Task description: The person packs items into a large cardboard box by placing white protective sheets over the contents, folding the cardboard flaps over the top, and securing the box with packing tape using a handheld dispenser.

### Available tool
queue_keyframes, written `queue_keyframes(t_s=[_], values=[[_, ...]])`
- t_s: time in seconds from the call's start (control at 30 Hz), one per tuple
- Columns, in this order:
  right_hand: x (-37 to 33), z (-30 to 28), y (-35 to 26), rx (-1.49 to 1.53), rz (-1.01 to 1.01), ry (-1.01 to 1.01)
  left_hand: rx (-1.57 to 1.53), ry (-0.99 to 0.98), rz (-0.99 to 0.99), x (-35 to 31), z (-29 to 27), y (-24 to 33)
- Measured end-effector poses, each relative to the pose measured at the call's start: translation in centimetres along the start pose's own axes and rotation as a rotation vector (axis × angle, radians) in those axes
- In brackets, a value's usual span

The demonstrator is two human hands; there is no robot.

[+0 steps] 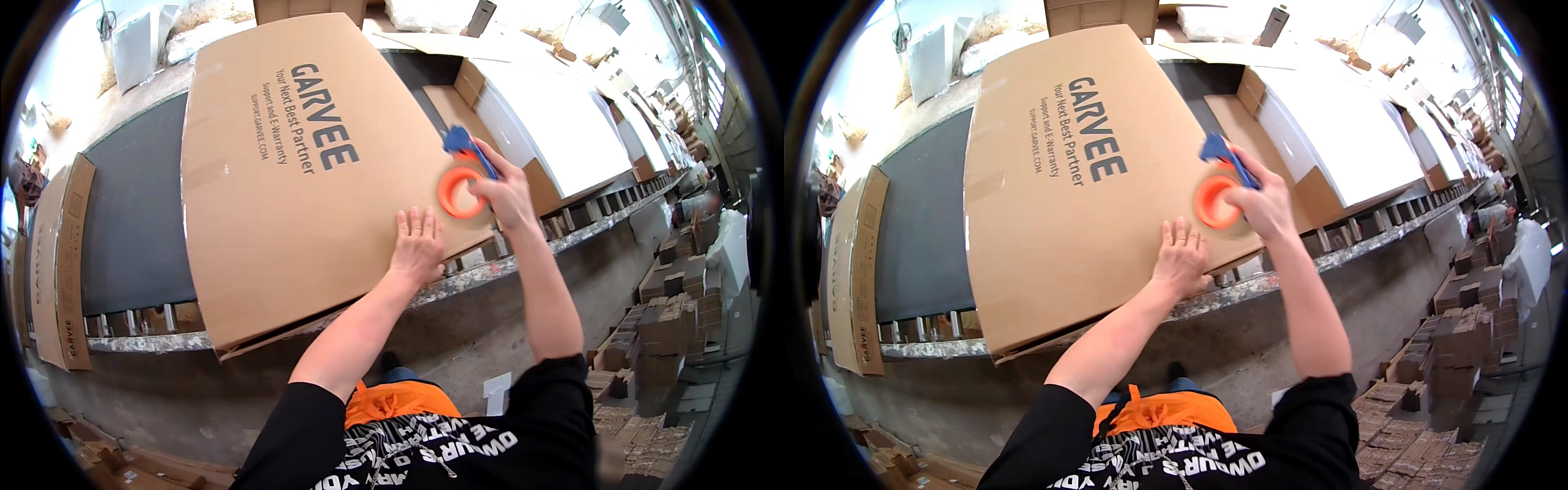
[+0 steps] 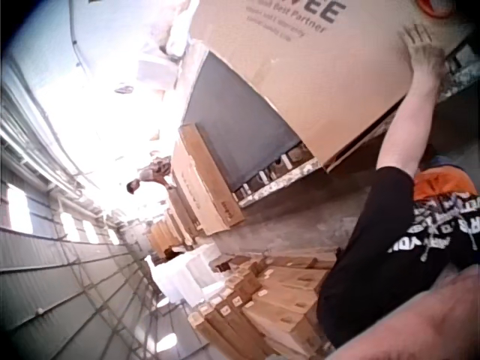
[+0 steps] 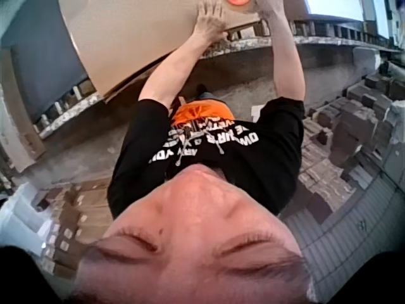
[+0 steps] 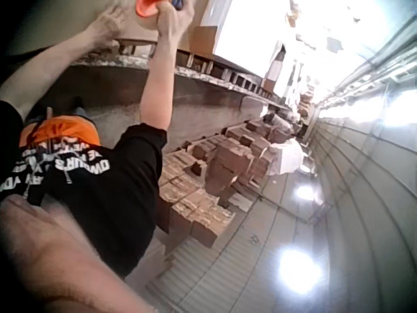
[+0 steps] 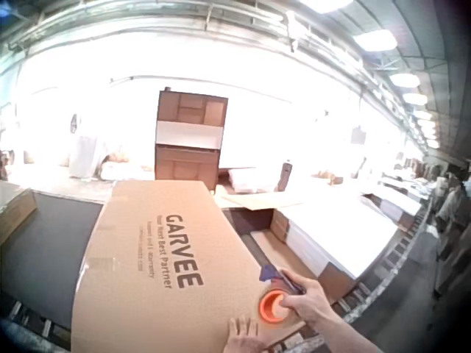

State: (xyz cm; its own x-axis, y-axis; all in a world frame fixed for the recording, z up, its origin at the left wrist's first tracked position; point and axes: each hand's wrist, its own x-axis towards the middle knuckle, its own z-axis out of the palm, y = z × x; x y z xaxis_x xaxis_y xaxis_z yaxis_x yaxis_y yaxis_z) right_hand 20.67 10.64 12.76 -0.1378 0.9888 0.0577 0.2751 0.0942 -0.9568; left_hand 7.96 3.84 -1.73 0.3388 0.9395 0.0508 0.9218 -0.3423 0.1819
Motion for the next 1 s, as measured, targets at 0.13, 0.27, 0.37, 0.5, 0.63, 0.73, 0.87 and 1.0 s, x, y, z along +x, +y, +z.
queue_keyframes(t_s=[0.13,0.27,0.37,0.5,0.63,0.73,0.87,1.0], values=[[-1.0,-3.3,-2.3,-1.021,-0.040,-0.108,-0.031,-0.001,-0.141,0.3,0.4,0.3],[0.7,-2.5,1.3,-1.174,0.224,-0.513,-0.077,-0.040,-0.126,0.8,-0.9,0.9],[-4.0,-3.1,1.8,-1.218,0.128,-0.570,0.003,-0.049,-0.136,0.1,-1.6,-0.2],[-10.4,-5.6,5.4,-1.215,0.217,-0.568,0.189,-0.251,-0.047,1.5,-6.0,3.0],[-8.5,-0.8,7.4,-1.073,0.109,-0.565,0.235,-0.380,0.042,3.1,-2.9,1.6],[-7.5,2.0,7.7,-1.102,0.028,-0.564,0.286,-0.491,-0.025,2.4,-6.2,1.9],[-10.3,6.2,10.6,-1.491,-0.009,-0.337,0.361,-0.354,0.025,1.2,-5.3,1.0],[-15.2,6.8,14.6,-1.191,-0.138,-0.477,0.203,-0.142,0.118,-6.1,-1.3,-8.4]])
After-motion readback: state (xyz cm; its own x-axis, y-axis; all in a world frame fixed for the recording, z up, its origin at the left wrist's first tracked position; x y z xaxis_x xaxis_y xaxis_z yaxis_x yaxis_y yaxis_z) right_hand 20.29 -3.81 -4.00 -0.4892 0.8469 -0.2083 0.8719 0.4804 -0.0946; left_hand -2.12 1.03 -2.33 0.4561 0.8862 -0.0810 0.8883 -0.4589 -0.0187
